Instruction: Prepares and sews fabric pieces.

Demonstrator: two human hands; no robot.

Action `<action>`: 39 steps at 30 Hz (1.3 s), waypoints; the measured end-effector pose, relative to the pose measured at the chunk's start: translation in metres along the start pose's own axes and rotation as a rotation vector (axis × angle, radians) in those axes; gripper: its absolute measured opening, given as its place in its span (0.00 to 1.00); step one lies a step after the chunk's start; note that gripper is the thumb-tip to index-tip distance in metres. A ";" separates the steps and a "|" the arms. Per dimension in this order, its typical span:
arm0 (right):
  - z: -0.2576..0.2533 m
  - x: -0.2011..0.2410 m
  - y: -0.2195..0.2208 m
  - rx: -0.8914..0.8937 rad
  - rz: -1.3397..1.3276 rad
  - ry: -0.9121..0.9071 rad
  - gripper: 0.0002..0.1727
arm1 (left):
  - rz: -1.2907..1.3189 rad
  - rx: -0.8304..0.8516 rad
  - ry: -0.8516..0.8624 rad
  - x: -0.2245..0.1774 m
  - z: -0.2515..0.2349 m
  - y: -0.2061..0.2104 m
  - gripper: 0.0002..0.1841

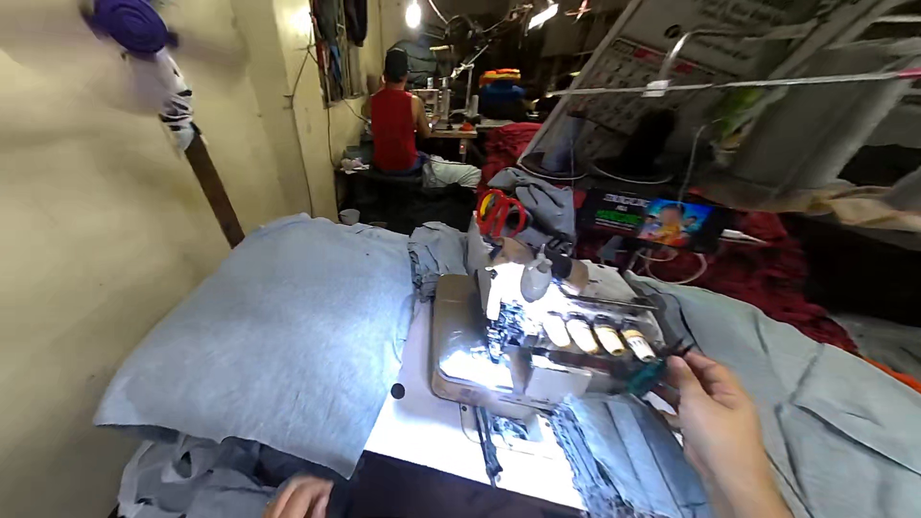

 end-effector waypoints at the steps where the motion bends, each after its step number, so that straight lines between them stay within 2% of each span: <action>1: -0.001 -0.002 0.001 0.002 -0.017 -0.001 0.18 | -0.019 -0.044 0.077 -0.018 -0.022 -0.005 0.12; 3: -0.003 -0.004 0.000 0.019 -0.078 0.010 0.14 | -0.079 -0.092 0.179 -0.043 -0.069 -0.001 0.10; 5: -0.005 0.000 -0.005 0.008 -0.224 0.008 0.06 | -0.156 -0.106 0.213 -0.055 -0.115 0.021 0.10; 7: -0.010 0.010 -0.018 -0.044 -0.407 -0.067 0.03 | -0.254 0.103 0.070 -0.063 -0.153 0.043 0.17; 9: -0.012 0.030 -0.035 -0.082 -0.513 -0.155 0.07 | -0.383 0.359 -0.117 -0.072 -0.180 0.059 0.23; 11: -0.001 0.055 -0.041 -0.070 -0.522 -0.207 0.09 | -0.416 0.445 -0.217 -0.078 -0.191 0.064 0.20; 13: 0.018 0.069 -0.037 0.064 -0.496 -0.316 0.09 | -0.344 0.438 -0.257 -0.077 -0.193 0.059 0.17; 15: 0.044 0.072 -0.021 0.317 -0.425 -0.441 0.09 | -0.221 0.404 -0.255 -0.069 -0.193 0.054 0.15; 17: 0.075 0.065 0.003 0.550 -0.303 -0.489 0.11 | -0.097 0.375 -0.264 -0.058 -0.193 0.051 0.14; 21: 0.132 0.034 0.051 0.822 -0.193 -0.412 0.10 | 0.013 0.368 -0.287 -0.049 -0.192 0.048 0.12; 26: 0.164 0.016 0.091 0.920 -0.331 -0.324 0.08 | 0.113 0.445 -0.344 -0.039 -0.199 0.048 0.11; 28: 0.173 0.017 0.105 0.936 -0.365 -0.236 0.08 | 0.180 0.439 -0.371 -0.033 -0.200 0.051 0.10; 32: 0.199 0.028 0.149 0.991 -0.199 -0.205 0.13 | 0.290 0.398 -0.380 -0.026 -0.200 0.054 0.07; 35: 0.210 0.027 0.196 1.063 -0.152 -0.213 0.18 | 0.237 0.395 -0.380 -0.028 -0.200 0.054 0.08; 39: 0.209 0.005 0.244 1.045 0.074 -0.049 0.18 | 0.156 0.417 -0.395 -0.030 -0.199 0.052 0.10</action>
Point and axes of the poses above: each hand's wrist, its own z-axis away from the middle knuckle, its own y-axis out of the palm, x = y × z, the point moved 5 cm from there along -z, towards the middle knuckle, and after that the axes turned 3 degrees about -z, right-handed, at the moved point
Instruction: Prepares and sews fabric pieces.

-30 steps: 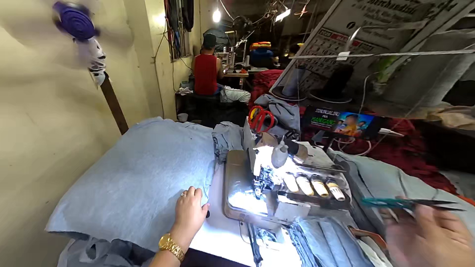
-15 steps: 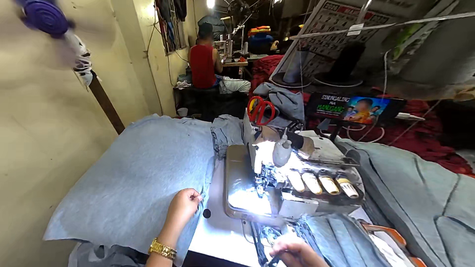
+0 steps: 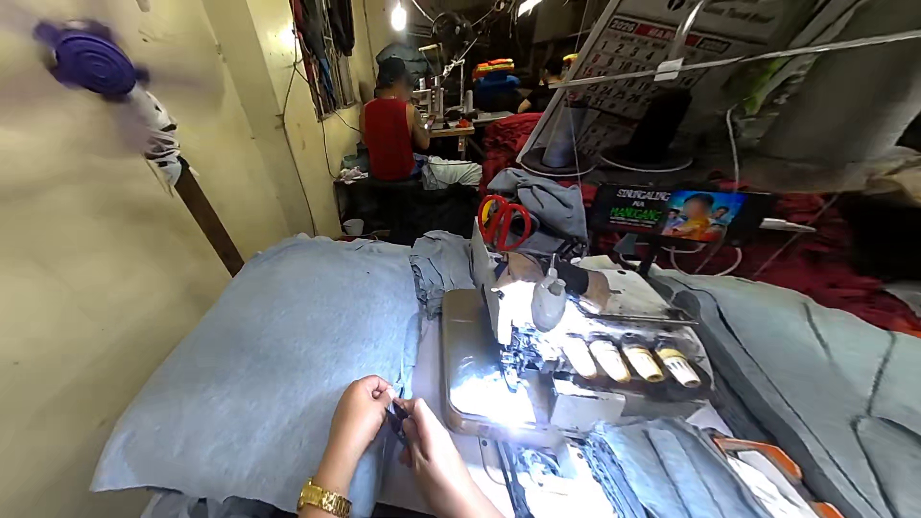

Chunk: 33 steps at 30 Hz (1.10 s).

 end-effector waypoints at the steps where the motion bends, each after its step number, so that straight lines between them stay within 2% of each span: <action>1: -0.003 -0.006 0.002 0.005 0.052 0.067 0.17 | -0.028 -0.017 0.004 -0.003 0.002 -0.002 0.11; 5: 0.000 -0.008 0.000 0.041 0.157 0.130 0.21 | -0.160 -0.185 0.003 -0.025 0.010 -0.035 0.17; 8: -0.001 -0.003 -0.004 0.060 0.079 0.171 0.19 | -0.130 -0.356 0.016 -0.035 0.013 -0.070 0.18; 11: -0.013 0.016 -0.005 -0.072 -0.269 0.131 0.14 | -0.088 -0.445 0.242 -0.048 0.022 -0.094 0.17; 12: -0.019 0.023 -0.001 -0.104 -0.492 0.152 0.17 | -0.095 -0.436 0.314 -0.053 0.028 -0.099 0.17; 14: -0.033 0.039 0.011 -0.081 -0.871 0.285 0.30 | -0.167 -0.375 0.374 -0.062 0.046 -0.106 0.18; 16: -0.050 0.052 0.024 -0.023 -1.065 0.368 0.37 | -0.274 -0.339 0.379 -0.067 0.067 -0.112 0.18; 17: -0.060 0.056 0.029 -0.035 -1.128 0.385 0.35 | -0.316 -0.343 0.384 -0.066 0.075 -0.115 0.18; 19: -0.085 0.055 0.038 -0.142 -1.202 0.428 0.24 | -0.334 -0.359 0.407 -0.060 0.086 -0.119 0.17; 22: -0.113 0.041 0.049 -0.280 -1.115 0.547 0.14 | -0.284 -0.291 0.362 -0.048 0.090 -0.119 0.16; 23: -0.118 0.038 0.050 -0.309 -1.057 0.555 0.10 | -0.282 -0.278 0.347 -0.047 0.091 -0.118 0.16; 25: -0.124 0.039 0.042 -0.389 -0.957 0.523 0.08 | -0.264 -0.276 0.325 -0.050 0.094 -0.118 0.16; 30: -0.115 0.103 -0.026 -0.446 -0.806 0.126 0.08 | -0.166 -0.394 0.438 -0.084 0.133 -0.131 0.14; 33: -0.089 0.132 -0.062 -0.473 -0.708 0.024 0.10 | -0.175 -0.287 0.585 -0.120 0.169 -0.105 0.13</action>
Point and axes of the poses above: each hand's wrist, its own z-axis away from the middle knuckle, its own y-axis out of the palm, x = y × z, the point moved 5 cm from there along -z, towards the middle knuckle, and after that the axes turned 3 degrees about -z, right-handed, at the moved point
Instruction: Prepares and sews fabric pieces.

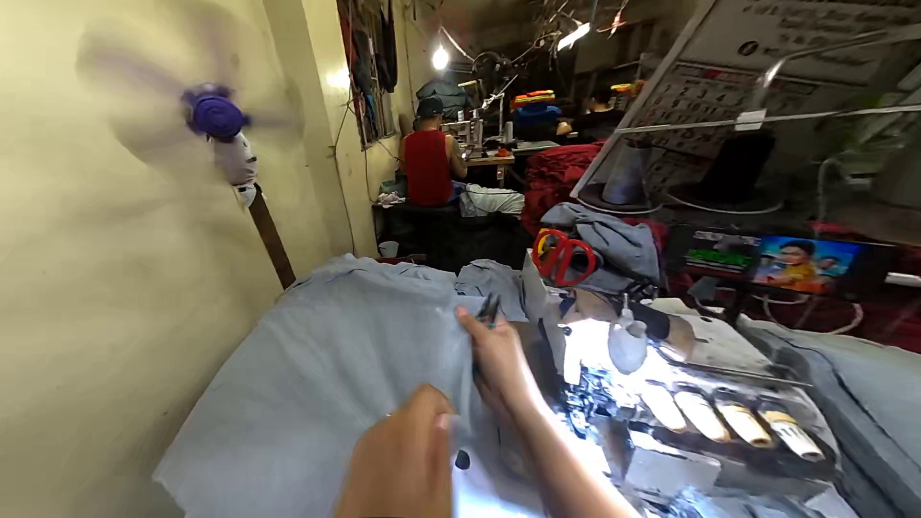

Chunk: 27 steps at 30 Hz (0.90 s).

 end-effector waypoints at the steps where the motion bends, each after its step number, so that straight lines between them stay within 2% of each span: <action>1: 0.003 0.007 -0.007 -0.022 0.029 0.002 0.11 | 0.016 0.033 0.036 -0.012 0.003 0.012 0.13; 3: 0.000 0.005 -0.025 -0.047 0.156 0.007 0.13 | 0.069 0.137 0.045 -0.017 0.003 0.040 0.15; 5: -0.008 -0.013 -0.048 0.004 0.335 -0.018 0.14 | 0.102 0.236 0.000 -0.003 0.002 0.064 0.17; 7: -0.013 -0.030 -0.066 0.112 0.493 -0.090 0.14 | 0.086 0.147 0.048 0.017 -0.002 0.078 0.13; 9: -0.005 -0.036 -0.073 0.244 0.578 -0.144 0.18 | 0.010 -0.048 0.122 0.032 -0.007 0.078 0.09; 11: 0.008 -0.036 -0.070 0.362 0.627 -0.214 0.14 | -0.084 -0.233 0.215 0.045 -0.014 0.071 0.07; 13: 0.018 -0.034 -0.065 0.426 0.674 -0.282 0.12 | -0.142 -0.312 0.284 0.054 -0.023 0.064 0.07; 18: 0.036 -0.031 -0.057 0.516 0.723 -0.422 0.10 | -0.129 -0.288 0.330 0.060 -0.038 0.060 0.06; 27: 0.047 -0.026 -0.054 0.512 0.803 -0.659 0.08 | -0.116 -0.284 0.353 0.065 -0.039 0.063 0.10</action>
Point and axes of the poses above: each hand's wrist, its own z-axis away from the middle knuckle, its own y-axis out of the palm, x = y × z, the point moved 5 cm from there along -z, towards the middle knuckle, and after that the axes turned 3 degrees about -z, right-handed, at the moved point
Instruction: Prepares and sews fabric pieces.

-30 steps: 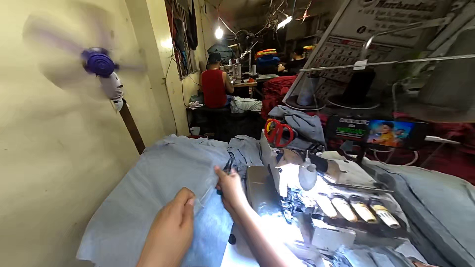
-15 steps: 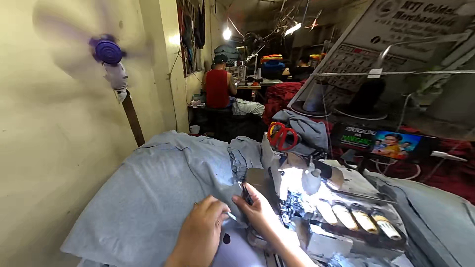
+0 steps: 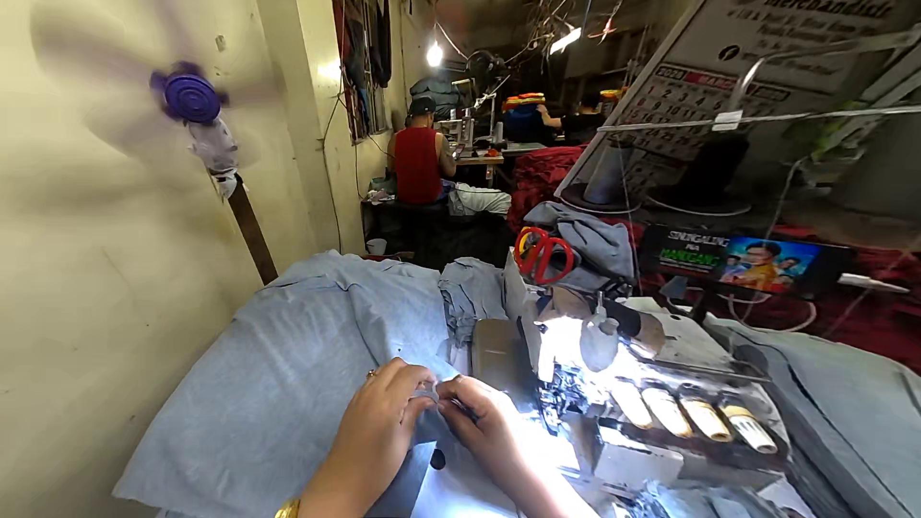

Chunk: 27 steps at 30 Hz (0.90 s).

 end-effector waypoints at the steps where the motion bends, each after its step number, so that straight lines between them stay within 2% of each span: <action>1: 0.000 0.001 0.000 -0.006 0.016 -0.006 0.08 | 0.001 0.011 -0.002 0.000 0.000 0.001 0.13; 5: 0.001 -0.003 0.001 0.019 0.045 0.030 0.10 | -0.094 0.054 0.007 -0.004 -0.001 0.006 0.09; 8: -0.003 -0.004 -0.004 0.096 0.038 0.133 0.14 | -0.151 0.019 0.028 0.001 0.000 0.011 0.08; 11: -0.007 -0.002 -0.023 0.215 0.091 0.272 0.26 | -0.116 0.027 -0.087 0.013 0.003 0.012 0.12; 12: -0.006 -0.001 -0.030 0.230 0.140 0.284 0.27 | -0.095 0.049 -0.147 0.018 0.004 0.011 0.13; 14: 0.000 0.002 -0.041 0.221 0.294 0.234 0.25 | -0.051 0.081 -0.226 0.026 0.006 0.010 0.13; 18: 0.024 0.000 -0.039 0.208 0.672 -0.006 0.16 | -0.008 -0.028 -0.127 0.034 0.007 0.015 0.13; 22: 0.033 0.006 -0.030 0.219 0.855 -0.121 0.13 | 0.040 0.072 -0.147 0.033 0.006 0.019 0.15; 24: 0.028 0.013 -0.029 0.301 0.864 -0.054 0.12 | 0.009 0.074 -0.132 0.029 0.006 0.019 0.14; 25: 0.024 0.019 -0.030 0.431 0.830 0.064 0.15 | -0.006 0.064 -0.119 0.027 0.005 0.020 0.14; 27: 0.019 0.022 -0.027 0.574 0.832 0.171 0.16 | -0.027 0.043 -0.096 0.025 0.006 0.020 0.14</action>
Point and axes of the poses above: each hand's wrist, its own z-axis away from the middle knuckle, its own y-axis out of the palm, x = y × z, the point moved 5 cm from there along -z, towards the middle knuckle, and after that the axes turned 3 degrees about -z, right-handed, at the moved point
